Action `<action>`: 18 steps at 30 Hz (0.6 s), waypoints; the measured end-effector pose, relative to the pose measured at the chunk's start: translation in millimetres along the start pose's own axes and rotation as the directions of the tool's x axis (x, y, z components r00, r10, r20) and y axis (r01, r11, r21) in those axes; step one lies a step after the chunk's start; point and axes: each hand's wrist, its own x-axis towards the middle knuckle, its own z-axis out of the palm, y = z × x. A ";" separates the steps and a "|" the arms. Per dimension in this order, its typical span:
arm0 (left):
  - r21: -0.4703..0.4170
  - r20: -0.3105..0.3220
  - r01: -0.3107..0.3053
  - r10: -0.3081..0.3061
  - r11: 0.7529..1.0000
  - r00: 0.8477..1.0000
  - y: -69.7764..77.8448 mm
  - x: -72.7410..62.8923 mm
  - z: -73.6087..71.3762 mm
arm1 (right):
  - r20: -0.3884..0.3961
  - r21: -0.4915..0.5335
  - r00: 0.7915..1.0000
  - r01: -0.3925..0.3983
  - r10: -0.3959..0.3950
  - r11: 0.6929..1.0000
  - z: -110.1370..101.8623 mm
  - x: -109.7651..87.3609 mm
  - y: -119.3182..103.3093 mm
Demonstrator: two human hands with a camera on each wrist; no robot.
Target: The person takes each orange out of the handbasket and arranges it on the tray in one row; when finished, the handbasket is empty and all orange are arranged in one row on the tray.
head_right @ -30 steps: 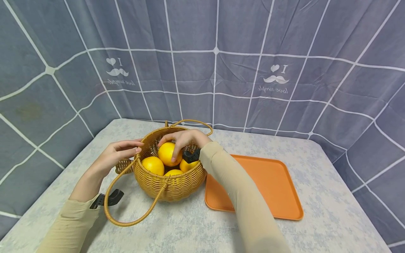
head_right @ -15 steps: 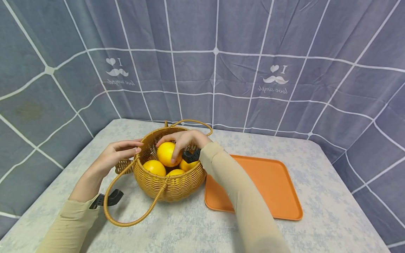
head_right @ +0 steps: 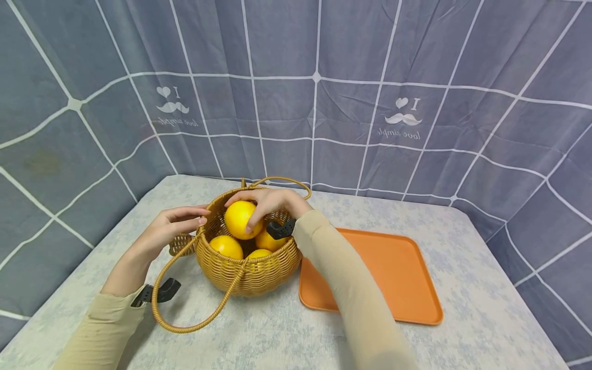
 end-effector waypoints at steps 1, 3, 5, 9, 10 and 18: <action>0.002 -0.001 0.000 0.000 1.000 1.000 -0.1 0.0 0.1 | -0.012 0.017 1.000 0.017 -0.017 1.000 -0.8 -1.5 -1.1; 0.002 0.000 0.000 0.000 1.000 1.000 -0.3 -0.2 0.2 | -0.031 0.056 0.998 0.060 -0.058 0.997 -2.4 -4.6 -4.2; 0.002 -0.002 0.000 0.000 1.000 1.000 -0.6 -0.1 0.2 | -0.048 0.108 0.995 0.093 -0.088 0.990 -4.6 -8.5 -7.8; 0.001 -0.005 0.000 0.000 1.000 1.000 -0.4 0.2 -0.1 | -0.106 0.191 0.981 0.181 -0.162 0.965 -11.1 -20.5 -12.9; 0.003 -0.005 -0.001 0.001 1.000 1.000 -0.2 0.2 -0.2 | -0.136 0.195 0.975 0.201 -0.177 0.960 -13.3 -25.0 -13.7; 0.008 -0.001 -0.011 0.011 1.000 1.000 0.1 0.7 -1.3 | -0.357 0.253 0.889 0.387 -0.286 0.887 -25.0 -75.8 -6.1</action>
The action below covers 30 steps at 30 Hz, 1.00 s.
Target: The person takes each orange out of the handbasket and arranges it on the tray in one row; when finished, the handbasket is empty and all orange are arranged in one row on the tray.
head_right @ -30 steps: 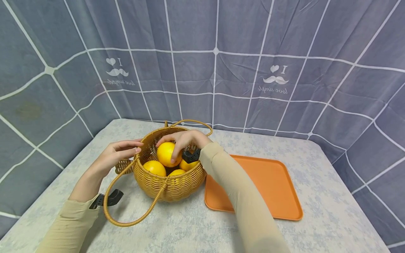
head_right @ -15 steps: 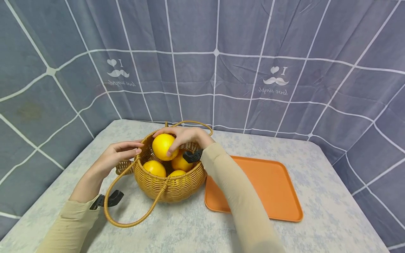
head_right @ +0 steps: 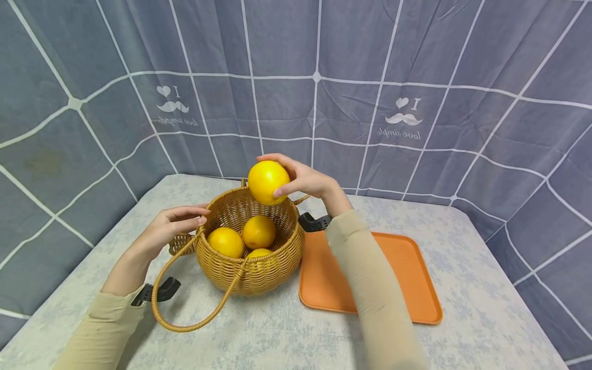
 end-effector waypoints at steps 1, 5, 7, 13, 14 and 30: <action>0.000 -0.001 0.000 0.000 1.000 1.000 -0.1 0.5 0.0 | -0.019 0.008 1.000 0.023 -0.022 1.000 -2.4 -6.8 -1.5; -0.005 -0.004 0.002 -0.002 1.000 1.000 0.0 2.4 0.1 | -0.085 0.026 0.993 0.082 -0.080 0.996 -10.0 -32.7 -5.1; -0.005 -0.004 0.004 -0.004 1.000 1.000 0.2 2.8 -0.1 | -0.116 0.007 0.989 0.090 -0.088 0.996 -12.3 -44.8 -4.6; -0.003 0.001 0.006 -0.006 1.000 1.000 -0.1 2.6 -0.6 | -0.197 -0.048 0.979 0.043 -0.052 0.998 -10.4 -79.6 7.3; -0.004 0.001 0.006 -0.006 1.000 1.000 -0.5 2.8 -0.7 | -0.205 -0.047 0.978 0.035 -0.044 0.998 -9.5 -85.3 10.7; -0.012 0.006 0.019 -0.018 1.000 1.000 -1.2 1.9 -0.6 | -0.304 -0.011 0.942 -0.155 0.145 0.988 12.8 -150.5 76.3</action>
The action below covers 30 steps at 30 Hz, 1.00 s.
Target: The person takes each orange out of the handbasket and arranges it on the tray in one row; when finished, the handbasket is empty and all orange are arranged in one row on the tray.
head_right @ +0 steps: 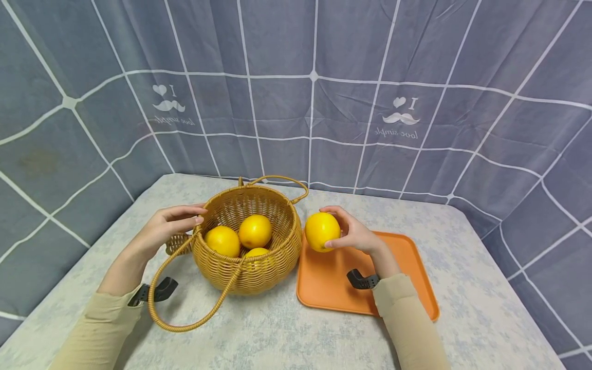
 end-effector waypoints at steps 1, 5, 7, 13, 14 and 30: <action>0.001 0.000 0.000 0.000 1.000 1.000 0.0 -0.2 -0.1 | -0.004 -0.007 1.000 -0.015 0.015 1.000 1.1 -1.7 3.4; 0.010 -0.001 -0.002 0.002 1.000 1.000 -0.3 -1.1 -0.3 | -0.029 -0.049 0.998 -0.059 0.058 0.997 5.4 -6.9 15.0; 0.011 -0.001 -0.003 0.003 1.000 1.000 -0.7 -1.0 -0.2 | -0.033 -0.077 0.997 -0.072 0.069 0.994 7.2 -8.3 19.6; 0.010 -0.001 -0.006 0.006 1.000 1.000 -0.8 -0.5 0.0 | -0.015 -0.119 0.998 -0.062 0.061 0.991 11.6 -6.7 30.1; 0.009 0.000 -0.005 0.005 1.000 1.000 -0.6 -0.3 0.1 | -0.011 -0.118 0.998 -0.059 0.058 0.991 12.3 -6.1 31.2; 0.018 0.001 -0.006 0.006 1.000 1.000 1.0 -0.7 -0.2 | 0.029 -0.108 0.995 -0.089 0.093 0.990 19.0 -5.1 30.9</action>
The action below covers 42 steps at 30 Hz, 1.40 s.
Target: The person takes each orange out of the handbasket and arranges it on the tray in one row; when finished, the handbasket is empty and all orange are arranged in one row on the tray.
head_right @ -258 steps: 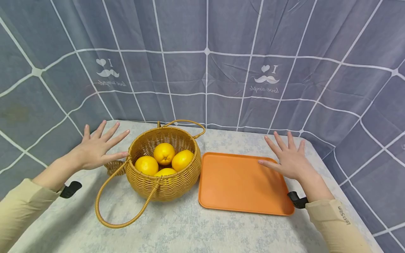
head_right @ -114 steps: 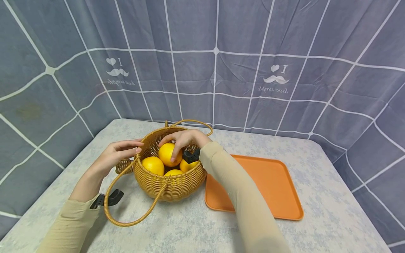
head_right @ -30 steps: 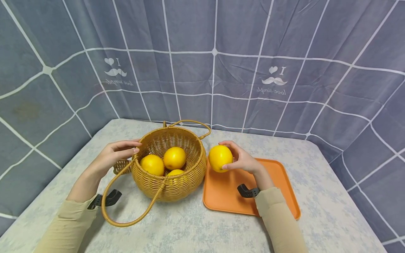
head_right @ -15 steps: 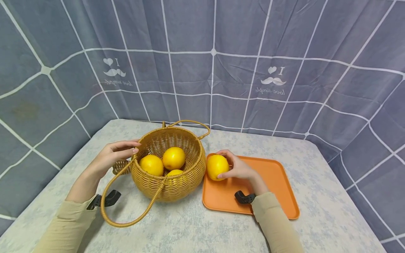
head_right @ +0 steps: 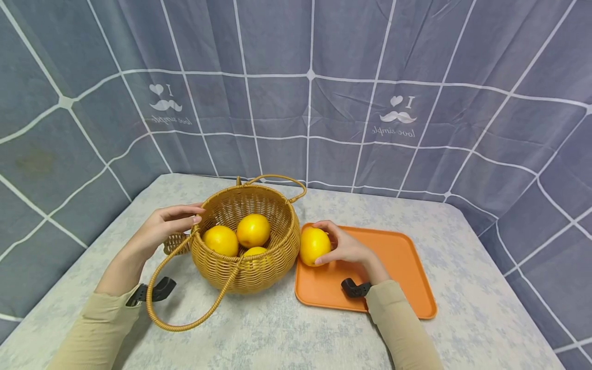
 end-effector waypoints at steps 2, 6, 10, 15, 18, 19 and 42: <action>0.000 0.001 0.000 0.000 1.000 1.000 -0.1 -0.2 0.0 | 0.010 -0.001 1.000 -0.002 0.002 1.000 -0.1 -0.1 -0.6; -0.001 0.001 0.001 -0.001 1.000 1.000 -0.7 0.3 0.2 | 0.024 -0.014 1.000 -0.009 0.009 1.000 -0.7 -0.2 -1.9; -0.002 0.001 0.004 -0.004 1.000 1.000 -1.0 0.9 0.4 | 0.036 -0.026 0.999 -0.018 0.019 1.000 -1.1 -1.1 -4.4; -0.005 0.001 0.008 -0.008 1.000 1.000 -0.7 0.8 0.6 | 0.055 -0.031 0.998 -0.028 0.030 0.999 -2.1 -2.2 -6.1; -0.006 0.002 0.009 -0.009 1.000 1.000 -0.5 0.7 0.6 | 0.062 -0.033 0.997 -0.044 0.046 0.999 -2.9 -2.7 -6.3; -0.006 0.001 0.010 -0.010 1.000 1.000 -0.4 0.8 0.6 | 0.063 -0.034 0.997 -0.047 0.049 0.998 -3.2 -2.8 -6.4; -0.001 -0.002 0.003 -0.003 1.000 1.000 0.4 -0.6 0.4 | 0.015 -0.092 1.000 -0.017 0.019 0.996 -12.5 -6.4 -13.4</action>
